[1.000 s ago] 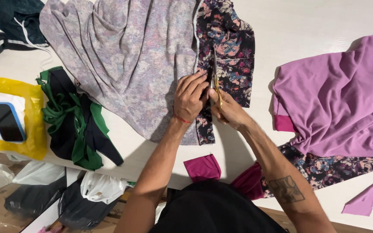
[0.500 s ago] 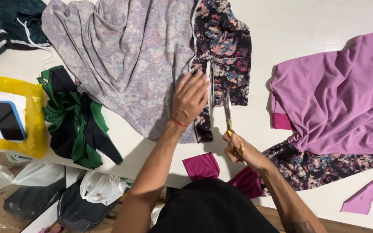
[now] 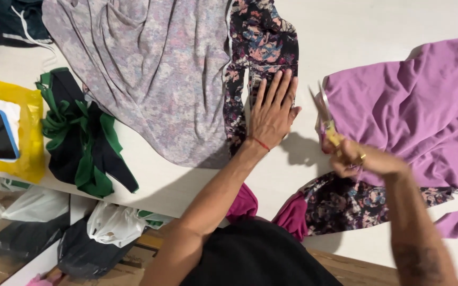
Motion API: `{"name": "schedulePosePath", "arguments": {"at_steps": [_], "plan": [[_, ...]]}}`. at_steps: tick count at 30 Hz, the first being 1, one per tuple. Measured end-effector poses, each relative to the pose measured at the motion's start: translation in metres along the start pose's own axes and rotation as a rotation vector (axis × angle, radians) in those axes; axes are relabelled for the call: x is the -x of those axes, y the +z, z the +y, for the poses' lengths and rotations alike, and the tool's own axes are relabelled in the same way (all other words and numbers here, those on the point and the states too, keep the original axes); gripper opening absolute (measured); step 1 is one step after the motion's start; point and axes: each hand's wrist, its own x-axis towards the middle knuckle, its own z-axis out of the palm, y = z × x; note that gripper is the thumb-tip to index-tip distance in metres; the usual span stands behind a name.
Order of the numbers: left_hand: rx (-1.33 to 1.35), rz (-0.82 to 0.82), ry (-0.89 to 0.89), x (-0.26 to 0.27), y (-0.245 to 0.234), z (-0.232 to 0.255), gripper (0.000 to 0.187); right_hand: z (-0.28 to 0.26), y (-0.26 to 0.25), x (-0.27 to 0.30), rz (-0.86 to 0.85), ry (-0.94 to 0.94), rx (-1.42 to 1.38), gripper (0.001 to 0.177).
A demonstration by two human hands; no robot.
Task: The person lays out a floral-patterned garment on a white table, retrieves gold-handled scissors from a sewing machine case, and cuts the garment's sleeve and side seam into separate pieces. The person also handles a pink fabric piece and a gray hoodie during the process.
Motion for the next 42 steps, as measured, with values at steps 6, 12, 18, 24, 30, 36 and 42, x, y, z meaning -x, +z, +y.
{"name": "schedulePosePath", "arguments": {"at_steps": [6, 12, 18, 24, 30, 36, 42], "plan": [[0.008, -0.007, -0.080, -0.008, 0.000, 0.012, 0.067, -0.118, -0.092, 0.014, 0.108, 0.404, 0.732, 0.080], [0.439, 0.214, -0.180, -0.002, 0.004, -0.041, 0.077, -0.150, -0.189, 0.002, -0.123, 0.476, 0.824, 0.100], [0.464, 0.461, -0.214, 0.012, -0.016, -0.051, 0.040, -0.166, -0.168, -0.016, -0.189, 0.601, 0.704, 0.074], [0.287, 0.078, -0.087, 0.000, 0.001, 0.026, 0.059, -0.180, -0.163, -0.046, -0.206, 0.839, 0.865, 0.068], [0.073, 0.053, -0.226, -0.011, 0.017, 0.036, 0.068, -0.209, -0.153, -0.069, -0.128, 0.916, 0.997, 0.080], [0.057, -0.011, -0.280, -0.012, 0.008, 0.038, 0.079, -0.207, -0.204, -0.082, -0.464, 0.763, 0.949, 0.118], [0.077, -0.013, -0.287, -0.014, 0.005, 0.037, 0.078, -0.201, -0.222, -0.092, -0.388, 0.731, 0.957, 0.089]]}}
